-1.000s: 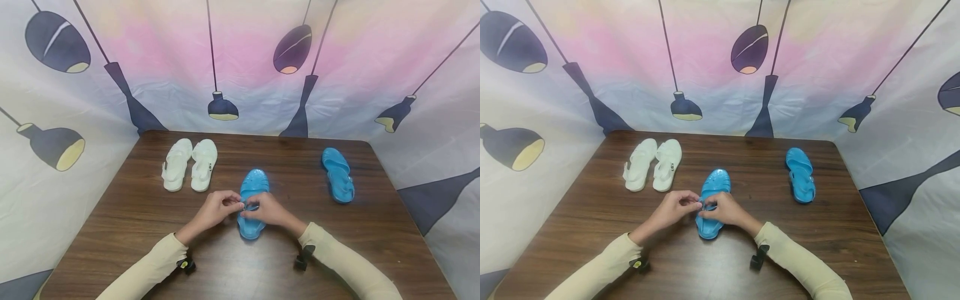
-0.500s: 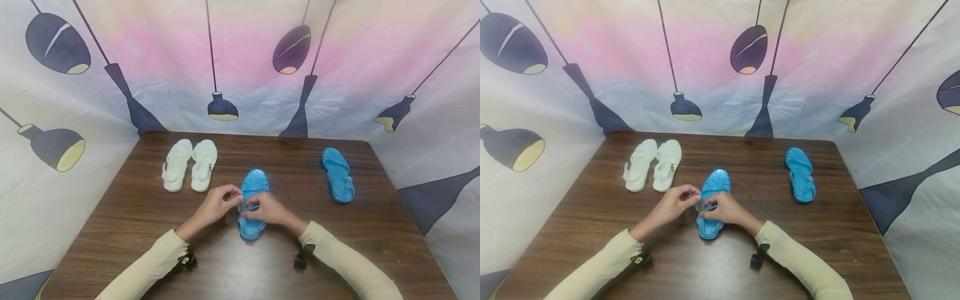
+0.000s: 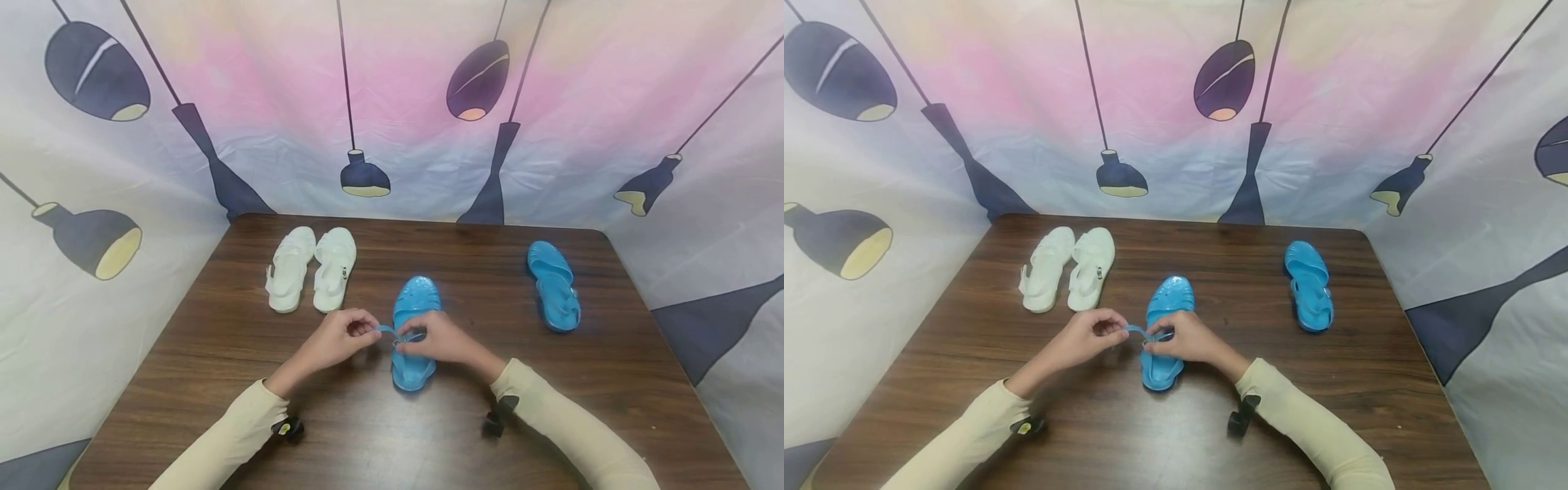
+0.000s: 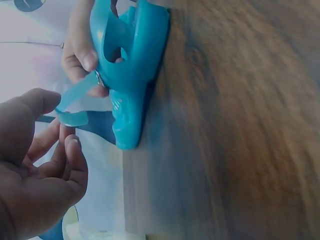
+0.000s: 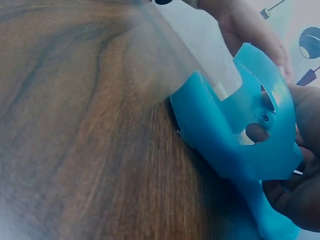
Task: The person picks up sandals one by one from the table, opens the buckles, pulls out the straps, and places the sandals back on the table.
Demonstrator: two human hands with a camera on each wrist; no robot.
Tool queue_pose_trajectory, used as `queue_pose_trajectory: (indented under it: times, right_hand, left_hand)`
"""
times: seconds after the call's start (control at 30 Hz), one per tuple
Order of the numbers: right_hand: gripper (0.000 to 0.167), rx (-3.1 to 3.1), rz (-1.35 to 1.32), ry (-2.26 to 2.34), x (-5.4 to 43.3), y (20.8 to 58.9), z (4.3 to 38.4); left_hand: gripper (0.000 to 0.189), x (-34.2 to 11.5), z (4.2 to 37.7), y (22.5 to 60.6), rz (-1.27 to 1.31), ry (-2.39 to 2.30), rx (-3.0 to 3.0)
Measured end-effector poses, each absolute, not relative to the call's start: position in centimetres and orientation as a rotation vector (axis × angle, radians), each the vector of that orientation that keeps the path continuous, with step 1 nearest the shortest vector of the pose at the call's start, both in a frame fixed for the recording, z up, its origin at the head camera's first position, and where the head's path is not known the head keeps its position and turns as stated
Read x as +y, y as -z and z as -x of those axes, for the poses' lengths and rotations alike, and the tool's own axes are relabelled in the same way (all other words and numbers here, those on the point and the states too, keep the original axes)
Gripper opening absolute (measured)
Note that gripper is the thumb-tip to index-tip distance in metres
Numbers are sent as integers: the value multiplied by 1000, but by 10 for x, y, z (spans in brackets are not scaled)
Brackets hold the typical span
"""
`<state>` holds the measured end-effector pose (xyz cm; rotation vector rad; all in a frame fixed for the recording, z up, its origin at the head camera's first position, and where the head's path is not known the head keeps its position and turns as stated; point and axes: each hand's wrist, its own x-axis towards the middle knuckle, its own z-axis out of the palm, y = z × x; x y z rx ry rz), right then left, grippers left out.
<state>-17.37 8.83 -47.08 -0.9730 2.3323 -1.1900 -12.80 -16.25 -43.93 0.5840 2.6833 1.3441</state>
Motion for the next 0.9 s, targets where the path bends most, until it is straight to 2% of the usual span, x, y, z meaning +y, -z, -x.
queue_pose_trajectory:
  times: [0.53,0.9]
  right_hand:
    - [23,2360,897,1186,105,470,179]
    - [18,2354,937,1228,105,467,179]
  left_hand:
    - [13,-168,124,451,-629,-1227,2548]
    - [28,-136,131,452,-598,-1289,2576]
